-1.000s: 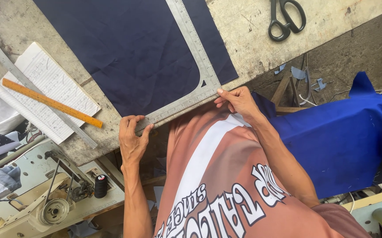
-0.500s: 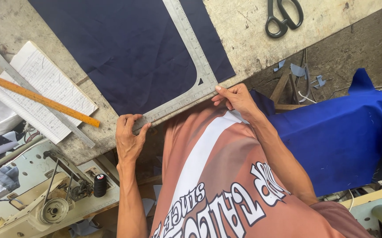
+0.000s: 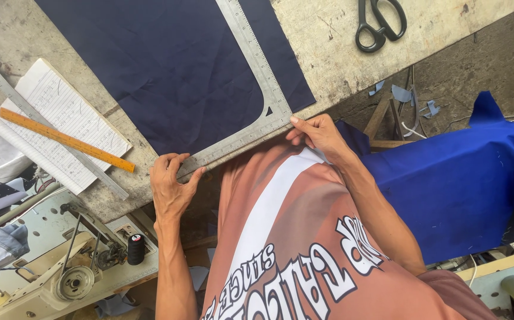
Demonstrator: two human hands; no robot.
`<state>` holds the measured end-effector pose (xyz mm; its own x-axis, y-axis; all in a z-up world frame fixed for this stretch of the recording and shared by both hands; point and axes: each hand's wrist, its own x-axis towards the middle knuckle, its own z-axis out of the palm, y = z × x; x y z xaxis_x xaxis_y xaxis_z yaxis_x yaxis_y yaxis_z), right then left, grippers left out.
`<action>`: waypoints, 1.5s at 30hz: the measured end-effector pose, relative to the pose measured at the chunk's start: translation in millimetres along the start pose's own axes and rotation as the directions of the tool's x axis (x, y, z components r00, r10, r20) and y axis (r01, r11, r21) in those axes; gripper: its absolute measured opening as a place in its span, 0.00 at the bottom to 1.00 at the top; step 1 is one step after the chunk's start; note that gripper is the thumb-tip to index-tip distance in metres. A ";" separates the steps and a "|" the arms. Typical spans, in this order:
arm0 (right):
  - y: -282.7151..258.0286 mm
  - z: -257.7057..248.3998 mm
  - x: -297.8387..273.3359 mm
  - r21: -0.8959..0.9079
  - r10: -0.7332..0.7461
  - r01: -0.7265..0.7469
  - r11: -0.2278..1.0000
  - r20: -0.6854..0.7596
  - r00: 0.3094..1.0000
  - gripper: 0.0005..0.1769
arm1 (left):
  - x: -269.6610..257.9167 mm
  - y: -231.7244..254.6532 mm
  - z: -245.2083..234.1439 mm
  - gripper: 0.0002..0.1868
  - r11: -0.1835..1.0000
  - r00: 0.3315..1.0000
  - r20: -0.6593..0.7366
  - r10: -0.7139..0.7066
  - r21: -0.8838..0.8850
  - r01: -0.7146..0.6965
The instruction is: The person lays a piece of dark blue fabric on a work table and smooths it out. They use a ruler and chalk to mark straight lines on the fabric, then cut along the marked lines using scissors. The person repeats the measuring and cutting process to create separate fabric pieces.
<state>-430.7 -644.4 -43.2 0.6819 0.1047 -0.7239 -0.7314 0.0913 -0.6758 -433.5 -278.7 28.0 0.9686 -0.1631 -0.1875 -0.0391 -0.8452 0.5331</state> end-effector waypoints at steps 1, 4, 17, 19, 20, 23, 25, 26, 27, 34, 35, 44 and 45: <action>4.1 -4.7 -0.7 -0.026 -0.001 0.001 1.000 0.003 1.000 0.21 | 4.2 0.7 -1.1 0.19 0.999 0.999 -0.028 0.020 0.031 -0.020; -25.1 -18.7 -22.6 -0.237 0.013 -0.013 0.971 -0.004 1.000 0.24 | 37.2 18.0 -2.3 0.17 0.996 0.993 -0.081 0.088 0.039 -0.085; -91.9 -50.2 -32.3 -0.248 -0.180 0.144 0.958 -0.127 0.975 0.18 | 244.5 91.3 60.5 0.68 0.895 0.919 0.272 0.287 0.267 -0.358; -100.0 -45.1 -29.1 -0.263 -0.185 0.146 0.954 -0.131 0.974 0.17 | 247.9 85.2 64.7 0.69 0.897 0.924 0.262 0.279 0.273 -0.348; -103.3 -43.0 -28.1 -0.270 -0.190 0.147 0.952 -0.141 0.972 0.16 | 249.7 82.7 67.9 0.70 0.895 0.925 0.260 0.276 0.281 -0.346; -92.1 -44.9 -18.0 -0.230 -0.203 0.163 0.959 -0.159 0.966 0.10 | 251.3 78.1 70.4 0.71 0.879 0.924 0.259 0.280 0.318 -0.356; -93.1 -45.3 -13.3 -0.230 -0.196 0.160 0.960 -0.139 0.971 0.10 | 249.7 77.6 70.3 0.71 0.877 0.926 0.250 0.282 0.325 -0.355; -93.9 -45.9 -10.8 -0.229 -0.189 0.159 0.960 -0.119 0.975 0.11 | 249.3 77.7 70.5 0.71 0.874 0.928 0.241 0.285 0.333 -0.355; -98.8 -44.9 -8.3 -0.230 -0.185 0.154 0.961 -0.118 0.976 0.11 | 248.4 76.9 70.9 0.71 0.875 0.928 0.243 0.282 0.331 -0.352; -132.9 -35.8 15.8 -0.208 -0.246 0.214 0.954 -0.145 0.958 0.10 | 246.0 74.3 70.7 0.73 0.860 0.932 0.253 0.259 0.379 -0.342; -138.5 -33.7 19.9 -0.218 -0.260 0.224 0.950 -0.155 0.953 0.10 | 246.2 74.4 71.0 0.74 0.856 0.933 0.246 0.264 0.386 -0.344; -189.6 -5.1 85.6 -0.292 -0.520 0.492 0.820 -0.021 0.854 0.12 | 245.6 71.4 71.8 0.74 0.873 0.933 0.266 0.244 0.359 -0.330; -196.7 -0.6 103.9 -0.292 -0.520 0.492 0.820 -0.023 0.854 0.12 | 245.9 71.7 71.9 0.74 0.873 0.932 0.266 0.246 0.358 -0.332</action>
<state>-216.0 -652.1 14.4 0.9628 0.0193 -0.2696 -0.2630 -0.1631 -0.9509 -215.8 -416.0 -39.2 0.8279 -0.4953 -0.2632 -0.4439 -0.8654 0.2325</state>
